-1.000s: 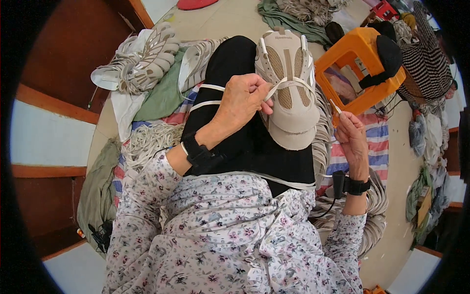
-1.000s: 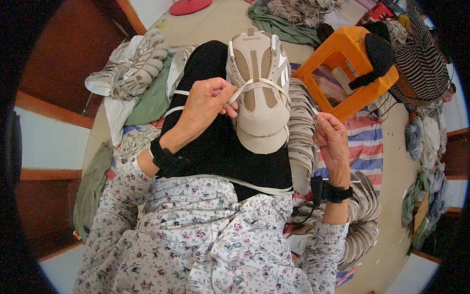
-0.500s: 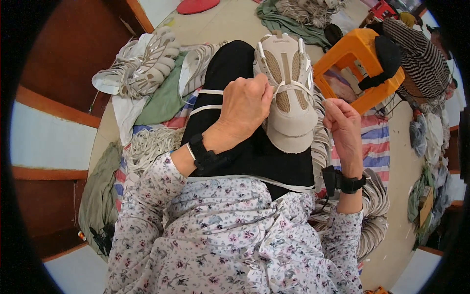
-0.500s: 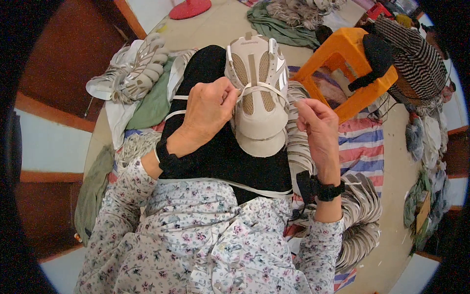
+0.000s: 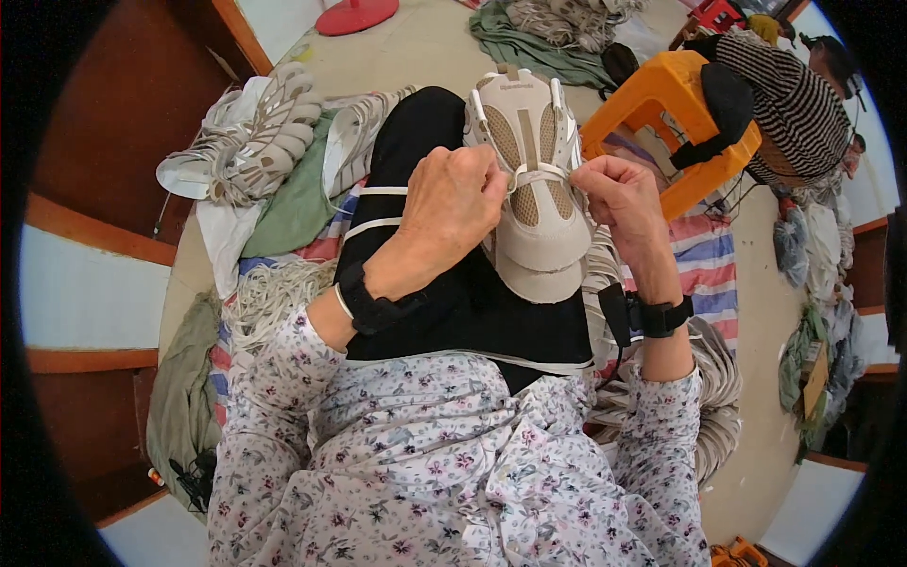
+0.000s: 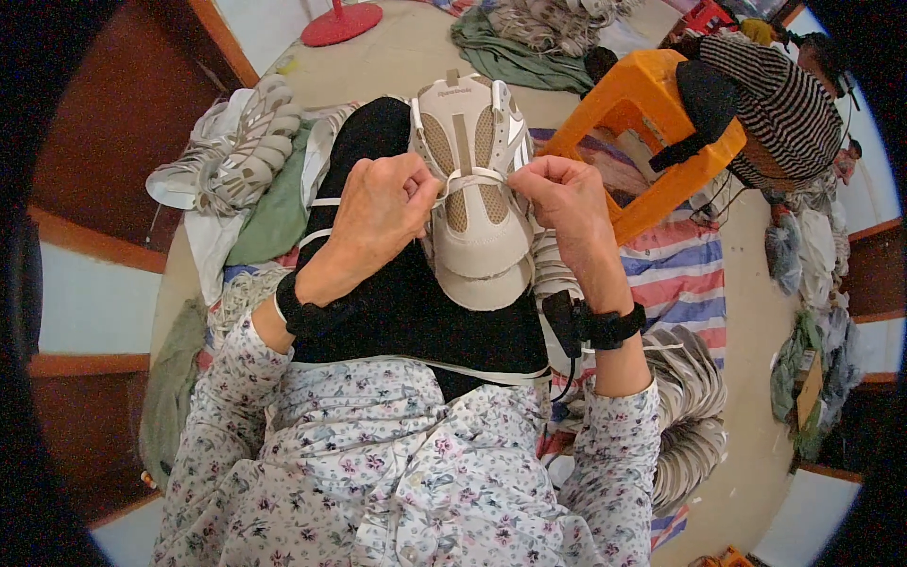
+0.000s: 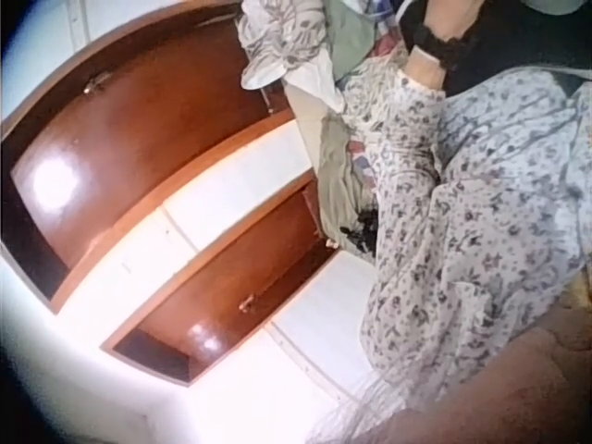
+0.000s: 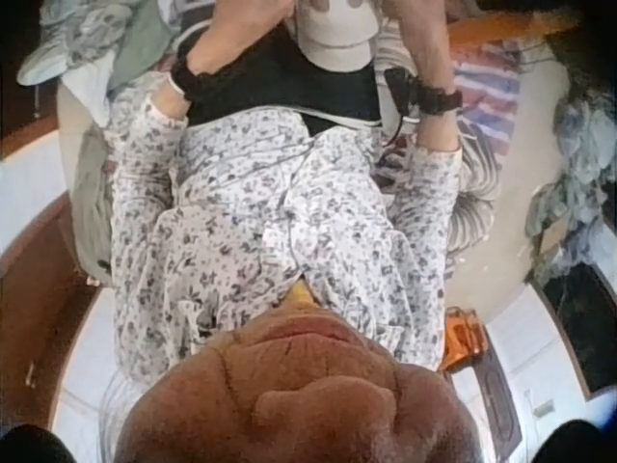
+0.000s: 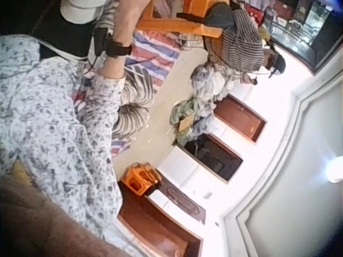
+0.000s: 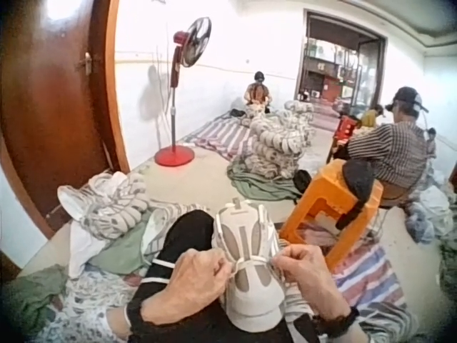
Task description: Thread laces through the eyelets of a sneaker to prepare it for finishing.
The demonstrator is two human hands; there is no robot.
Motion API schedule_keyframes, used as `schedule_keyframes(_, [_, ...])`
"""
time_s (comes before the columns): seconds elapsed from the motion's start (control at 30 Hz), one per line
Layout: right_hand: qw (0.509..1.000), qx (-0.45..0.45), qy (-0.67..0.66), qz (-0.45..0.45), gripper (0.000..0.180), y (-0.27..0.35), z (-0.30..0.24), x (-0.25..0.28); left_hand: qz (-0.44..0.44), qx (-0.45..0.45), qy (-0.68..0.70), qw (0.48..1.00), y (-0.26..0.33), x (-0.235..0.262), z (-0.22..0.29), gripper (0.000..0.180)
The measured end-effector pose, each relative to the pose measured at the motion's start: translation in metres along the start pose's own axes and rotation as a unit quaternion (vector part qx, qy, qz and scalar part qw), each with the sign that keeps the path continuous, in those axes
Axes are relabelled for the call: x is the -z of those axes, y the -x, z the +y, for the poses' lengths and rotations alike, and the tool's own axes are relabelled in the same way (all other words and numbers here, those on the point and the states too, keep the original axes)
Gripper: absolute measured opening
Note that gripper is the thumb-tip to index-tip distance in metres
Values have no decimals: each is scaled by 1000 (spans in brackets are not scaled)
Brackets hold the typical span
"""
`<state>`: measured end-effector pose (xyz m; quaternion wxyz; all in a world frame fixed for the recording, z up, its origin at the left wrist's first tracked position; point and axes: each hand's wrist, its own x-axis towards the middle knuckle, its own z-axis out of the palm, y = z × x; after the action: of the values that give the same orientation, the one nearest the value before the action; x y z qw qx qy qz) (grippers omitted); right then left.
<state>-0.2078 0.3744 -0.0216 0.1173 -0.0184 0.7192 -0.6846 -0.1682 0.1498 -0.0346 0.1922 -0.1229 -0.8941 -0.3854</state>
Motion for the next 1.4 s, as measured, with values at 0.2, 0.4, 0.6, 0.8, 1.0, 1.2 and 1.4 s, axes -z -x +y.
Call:
schedule_keyframes(0.2, [996,-55,36,-55,6,-13,-20,5,5,-20,12,1000,-1,0,-3,20])
schedule_keyframes(0.4, [943,98,312,-61,10,-27,-37,-6,-4,-19,31,999,0,0,-5,21])
schedule_keyframes(0.6, [788,300,538,-11,7,-10,-44,-29,-4,-8,54,998,1,1,-7,19])
schedule_keyframes(0.8, [704,386,596,-16,8,1,-51,-46,10,-29,93,995,2,0,-10,16])
schedule_keyframes(1.0, [596,328,731,-53,5,-7,-53,-47,29,-29,141,989,1,-7,-14,15])
schedule_keyframes(1.2, [759,-16,616,-208,18,-43,-86,-52,69,-22,101,992,0,-16,-14,14])
schedule_keyframes(1.4, [762,-200,563,-251,16,-62,-108,-56,19,9,193,981,0,-13,-17,17])
